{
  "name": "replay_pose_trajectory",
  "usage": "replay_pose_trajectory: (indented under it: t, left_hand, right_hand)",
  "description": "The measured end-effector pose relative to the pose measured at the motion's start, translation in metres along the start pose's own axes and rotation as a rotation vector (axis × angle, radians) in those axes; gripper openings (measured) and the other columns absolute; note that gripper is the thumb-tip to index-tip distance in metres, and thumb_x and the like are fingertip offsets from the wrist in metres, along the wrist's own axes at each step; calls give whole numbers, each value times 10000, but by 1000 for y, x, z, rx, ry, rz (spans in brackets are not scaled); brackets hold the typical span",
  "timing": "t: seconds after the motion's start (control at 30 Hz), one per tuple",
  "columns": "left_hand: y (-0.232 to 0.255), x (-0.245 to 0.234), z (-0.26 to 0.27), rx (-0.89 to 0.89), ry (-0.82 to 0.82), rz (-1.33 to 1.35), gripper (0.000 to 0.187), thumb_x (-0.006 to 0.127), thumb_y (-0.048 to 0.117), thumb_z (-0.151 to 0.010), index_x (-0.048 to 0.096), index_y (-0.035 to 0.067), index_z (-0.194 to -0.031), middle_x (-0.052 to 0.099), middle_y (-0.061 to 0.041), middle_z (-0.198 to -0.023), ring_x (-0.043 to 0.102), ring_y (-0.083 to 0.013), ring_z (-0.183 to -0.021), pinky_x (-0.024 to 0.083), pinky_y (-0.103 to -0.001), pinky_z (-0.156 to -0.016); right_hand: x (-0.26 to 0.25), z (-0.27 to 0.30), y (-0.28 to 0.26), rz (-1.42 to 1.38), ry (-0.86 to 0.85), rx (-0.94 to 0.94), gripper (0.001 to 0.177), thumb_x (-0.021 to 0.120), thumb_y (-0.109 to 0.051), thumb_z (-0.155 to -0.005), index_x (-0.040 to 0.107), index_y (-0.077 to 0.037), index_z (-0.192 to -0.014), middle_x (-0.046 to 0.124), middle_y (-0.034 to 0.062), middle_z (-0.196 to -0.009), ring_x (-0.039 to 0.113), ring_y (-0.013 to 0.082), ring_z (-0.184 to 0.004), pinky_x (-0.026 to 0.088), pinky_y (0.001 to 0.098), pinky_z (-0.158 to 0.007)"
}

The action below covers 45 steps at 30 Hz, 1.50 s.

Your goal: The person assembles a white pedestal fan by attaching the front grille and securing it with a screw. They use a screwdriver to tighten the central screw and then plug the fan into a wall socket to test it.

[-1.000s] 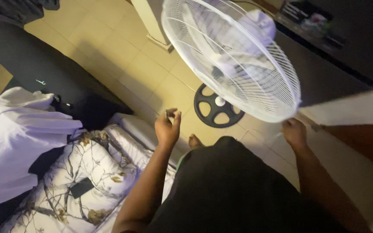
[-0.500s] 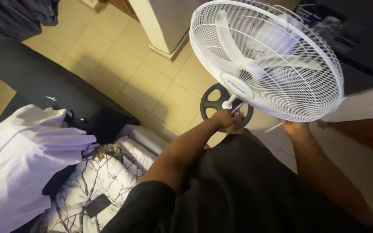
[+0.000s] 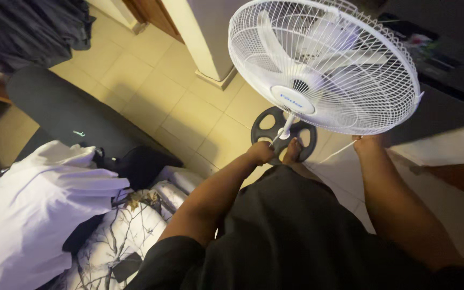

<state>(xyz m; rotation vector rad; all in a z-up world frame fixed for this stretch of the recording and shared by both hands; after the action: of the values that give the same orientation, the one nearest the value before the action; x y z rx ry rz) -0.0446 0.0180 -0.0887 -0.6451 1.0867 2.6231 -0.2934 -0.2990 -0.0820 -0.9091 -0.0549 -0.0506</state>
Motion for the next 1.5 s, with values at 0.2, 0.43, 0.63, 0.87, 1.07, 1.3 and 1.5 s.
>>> replay_pose_trajectory:
  t: [0.2,0.43,0.63,0.87,1.07,1.3,1.5]
  left_hand:
    - [-61,-53,26,110,321,26,390,765,292,-769,779,82,-1098,762,-201,-1006,727,-343,-952,559,-434,-865]
    - [-216,-82,100,-292,516,218,444,762,332,-802,746,104,-1183,762,-208,-1043,751,-335,-977,572,-419,-887]
    - [-233,-86,129,-295,628,185,406,758,326,-814,762,103,-1154,769,-212,-996,740,-340,-982,566,-424,-880]
    - [-109,-128,78,-24,586,84,345,718,380,-879,775,138,-1118,769,-177,-947,753,-320,-885,574,-431,-806]
    - [35,-136,8,239,519,20,442,726,446,-878,729,105,-1159,761,-188,-909,738,-350,-862,571,-465,-780]
    - [164,-88,-77,401,449,44,554,636,447,-954,586,43,-1330,726,-248,-1012,689,-419,-972,536,-495,-845]
    - [198,-65,-86,377,316,295,385,565,376,-964,789,65,-990,797,-130,-868,771,-296,-839,579,-418,-783]
  right_hand:
    - [40,-11,2,-82,3,13,272,623,-431,-1019,630,-176,-924,542,-14,-699,431,117,-537,320,280,-481]
    - [115,-32,1,-92,-151,-51,244,637,-441,-1006,636,-213,-921,521,-50,-677,400,81,-497,297,249,-434]
    - [211,-54,-13,-165,-376,-134,106,642,-285,-917,688,-203,-967,566,-27,-716,487,101,-532,371,274,-469]
    - [261,-70,-29,-136,-369,-104,111,665,-253,-915,616,-158,-884,602,15,-720,525,159,-551,413,312,-493]
    - [265,-64,-25,-253,-530,53,22,603,-147,-939,620,-151,-952,624,39,-758,551,171,-608,436,328,-562]
    - [264,-49,-18,-359,-617,348,99,542,-124,-970,577,-36,-1001,622,108,-782,564,231,-639,484,349,-616]
    - [219,3,-51,-261,-877,49,327,494,-338,-1038,549,-114,-1269,654,153,-1031,624,254,-887,482,395,-784]
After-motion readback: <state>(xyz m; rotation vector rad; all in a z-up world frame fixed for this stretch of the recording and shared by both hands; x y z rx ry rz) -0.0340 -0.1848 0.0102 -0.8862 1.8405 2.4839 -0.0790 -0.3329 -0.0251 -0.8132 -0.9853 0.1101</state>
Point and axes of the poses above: each hand's wrist, its own z-axis away from the middle knuckle, its own x-axis out of the palm, y = z × x, the point moved 8 cm from there along -z, towards the middle knuckle
